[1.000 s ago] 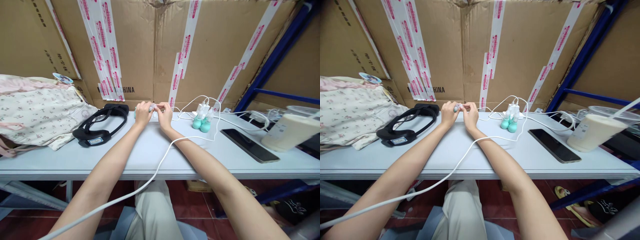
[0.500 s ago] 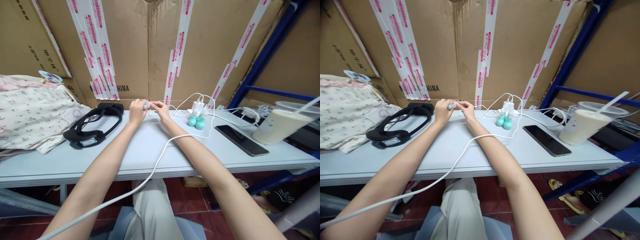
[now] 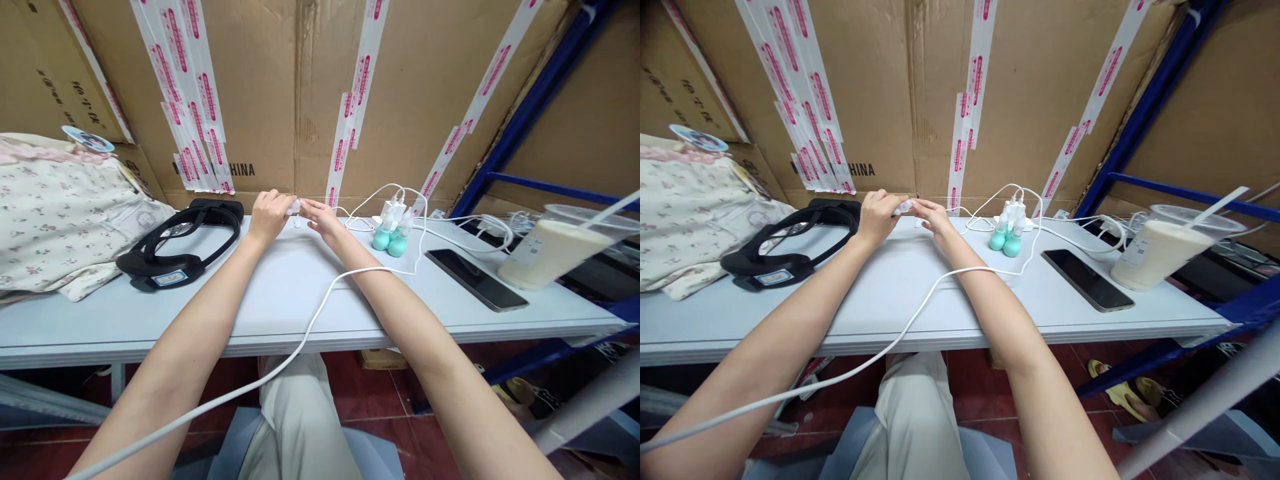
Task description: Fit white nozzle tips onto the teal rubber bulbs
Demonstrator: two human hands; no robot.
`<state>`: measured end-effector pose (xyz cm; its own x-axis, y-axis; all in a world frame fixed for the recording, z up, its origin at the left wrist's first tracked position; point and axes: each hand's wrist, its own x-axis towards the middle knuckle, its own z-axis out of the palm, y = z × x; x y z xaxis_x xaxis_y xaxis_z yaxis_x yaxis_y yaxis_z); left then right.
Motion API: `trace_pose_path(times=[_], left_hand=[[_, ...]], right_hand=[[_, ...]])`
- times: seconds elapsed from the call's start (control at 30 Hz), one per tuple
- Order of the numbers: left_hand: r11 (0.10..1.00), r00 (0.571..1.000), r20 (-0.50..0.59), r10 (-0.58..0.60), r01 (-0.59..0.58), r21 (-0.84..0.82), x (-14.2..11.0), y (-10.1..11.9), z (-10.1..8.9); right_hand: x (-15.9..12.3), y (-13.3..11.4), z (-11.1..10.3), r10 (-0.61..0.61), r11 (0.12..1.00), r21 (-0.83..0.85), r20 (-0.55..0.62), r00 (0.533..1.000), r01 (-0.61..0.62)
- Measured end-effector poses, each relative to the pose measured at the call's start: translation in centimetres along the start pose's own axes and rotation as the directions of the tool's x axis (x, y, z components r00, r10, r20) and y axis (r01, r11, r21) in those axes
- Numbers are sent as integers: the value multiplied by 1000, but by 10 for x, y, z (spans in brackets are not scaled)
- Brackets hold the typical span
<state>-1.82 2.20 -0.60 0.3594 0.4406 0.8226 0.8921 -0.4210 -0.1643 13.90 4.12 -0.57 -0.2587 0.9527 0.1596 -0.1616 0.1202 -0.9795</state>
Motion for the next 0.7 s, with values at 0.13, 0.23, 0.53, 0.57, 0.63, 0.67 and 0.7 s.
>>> trace_pose_path(times=[0.13,0.23,0.53,0.57,0.63,0.67,0.7], left_hand=[[998,998,-10,54,-54,16,1,0,-2],[997,997,-18,73,-72,41,0,-2,-1],[992,996,2,86,-86,93,-5,-7,6],[994,997,-3,75,-75,82,-5,-7,6],[998,1000,-17,23,-22,54,-6,-9,4],[999,1000,-27,-16,17,41,-6,-10,3],[998,997,-40,-60,61,30,-6,-11,2]], right_hand=[[1,-1,0,-10,999,-36,-5,1000,10],[2,0,3,-100,990,-109,-78,992,92],[5,5,10,-381,897,-294,-142,913,329],[4,5,10,-378,902,-284,-150,914,326],[3,4,10,-374,907,-270,-162,913,324],[3,3,10,-371,909,-266,-169,913,320],[3,3,9,-363,913,-264,-177,915,311]])
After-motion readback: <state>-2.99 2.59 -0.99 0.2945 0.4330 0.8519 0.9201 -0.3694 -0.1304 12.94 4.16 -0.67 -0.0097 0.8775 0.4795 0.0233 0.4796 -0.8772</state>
